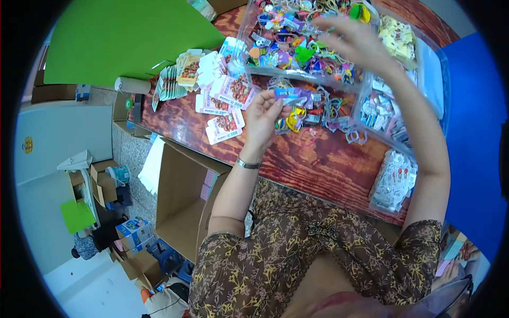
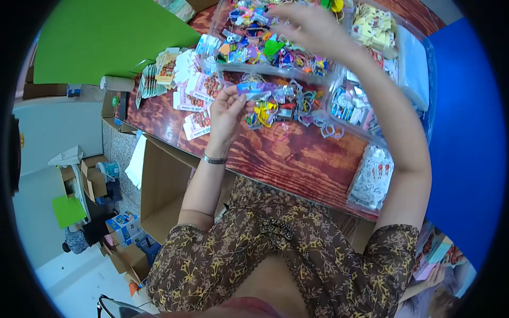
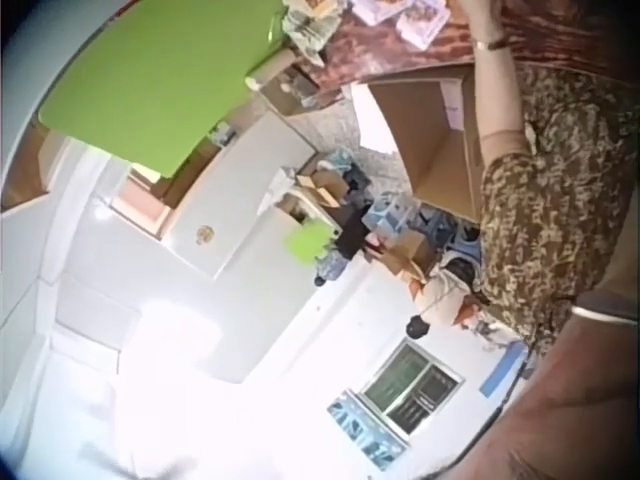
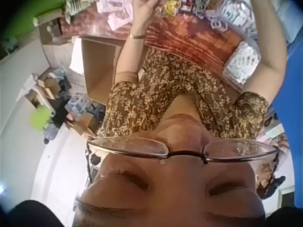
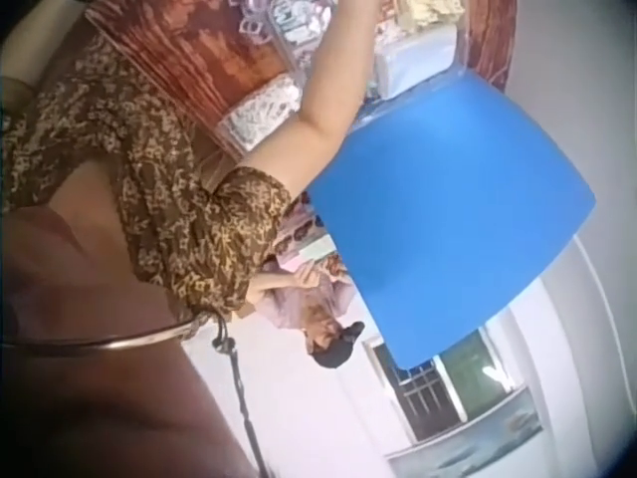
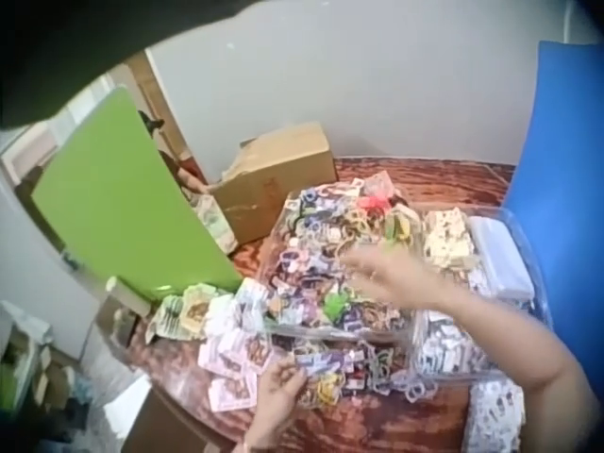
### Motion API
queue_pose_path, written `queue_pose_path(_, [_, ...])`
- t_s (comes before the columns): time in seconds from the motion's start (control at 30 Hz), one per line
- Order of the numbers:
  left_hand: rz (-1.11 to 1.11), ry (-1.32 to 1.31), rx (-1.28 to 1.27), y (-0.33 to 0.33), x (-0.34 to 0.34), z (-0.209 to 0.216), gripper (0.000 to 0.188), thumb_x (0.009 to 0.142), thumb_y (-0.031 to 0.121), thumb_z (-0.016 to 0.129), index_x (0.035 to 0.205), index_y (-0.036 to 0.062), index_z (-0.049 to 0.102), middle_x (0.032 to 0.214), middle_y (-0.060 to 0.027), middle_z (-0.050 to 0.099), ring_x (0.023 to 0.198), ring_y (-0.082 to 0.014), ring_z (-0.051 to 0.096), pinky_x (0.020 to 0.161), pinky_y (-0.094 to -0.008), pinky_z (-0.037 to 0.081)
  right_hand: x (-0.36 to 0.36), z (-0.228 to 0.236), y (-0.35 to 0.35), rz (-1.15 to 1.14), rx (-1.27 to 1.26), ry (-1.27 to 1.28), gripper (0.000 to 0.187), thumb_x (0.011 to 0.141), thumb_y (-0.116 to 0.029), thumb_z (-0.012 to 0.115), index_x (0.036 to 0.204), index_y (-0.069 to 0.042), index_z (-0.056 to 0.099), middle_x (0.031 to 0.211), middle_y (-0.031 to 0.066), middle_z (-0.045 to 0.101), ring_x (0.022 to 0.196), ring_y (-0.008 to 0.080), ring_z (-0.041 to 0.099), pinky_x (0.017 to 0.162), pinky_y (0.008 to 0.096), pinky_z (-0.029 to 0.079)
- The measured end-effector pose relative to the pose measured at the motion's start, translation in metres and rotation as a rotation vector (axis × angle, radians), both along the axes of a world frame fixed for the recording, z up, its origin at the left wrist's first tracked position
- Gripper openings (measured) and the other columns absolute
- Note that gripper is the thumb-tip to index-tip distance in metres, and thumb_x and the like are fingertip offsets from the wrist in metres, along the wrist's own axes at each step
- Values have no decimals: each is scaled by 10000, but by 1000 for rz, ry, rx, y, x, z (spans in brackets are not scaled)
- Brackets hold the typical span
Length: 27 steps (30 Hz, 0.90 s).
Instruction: The actor is packaging small stickers and toy parts into individual plastic capsules at a workbench.
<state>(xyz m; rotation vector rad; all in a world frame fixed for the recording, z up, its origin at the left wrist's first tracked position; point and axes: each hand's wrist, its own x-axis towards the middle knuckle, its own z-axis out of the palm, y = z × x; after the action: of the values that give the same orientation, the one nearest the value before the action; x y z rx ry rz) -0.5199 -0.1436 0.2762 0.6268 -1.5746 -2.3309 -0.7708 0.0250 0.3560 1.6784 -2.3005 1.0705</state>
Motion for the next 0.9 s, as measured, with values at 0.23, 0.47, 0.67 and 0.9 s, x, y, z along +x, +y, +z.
queue_pose_path(0.23, [9, 249, -109, -4, 10, 29, 159, 987, 14, 605, 1138, -14, 566, 998, -93, 684, 838, -134, 701, 731, -260, 597, 113, -6, -20, 210, 188, -332, 319, 918, -302, 695, 1092, -37, 654, 902, 160, 699, 820, 343, 684, 718, 430, 527])
queue_pose_path(0.47, [-91, 231, -69, -20, 35, 24, 136, 976, 64, 654, 1077, -15, 608, 921, -69, 709, 787, -115, 694, 709, -256, 595, 148, -17, -39, 238, 8, -369, 224, 948, -217, 680, 1010, -4, 651, 839, 124, 687, 762, 228, 666, 685, 354, 500])
queue_pose_path(0.67, [0, 273, -29, -21, 56, 4, 102, 975, 56, 655, 1038, -9, 608, 923, -73, 700, 772, -105, 683, 694, -244, 584, 171, -37, -51, 170, 52, -710, 260, 961, -261, 684, 1043, -14, 665, 845, 53, 675, 781, 133, 628, 710, 317, 507])
queue_pose_path(0.9, [227, 228, -124, -65, 98, -15, 113, 979, 47, 643, 1075, 1, 606, 931, -63, 681, 809, -109, 666, 714, -245, 570, 61, -48, -36, -9, 163, -429, 232, 953, -225, 663, 1081, -32, 671, 931, 18, 660, 823, 93, 622, 727, 267, 521])
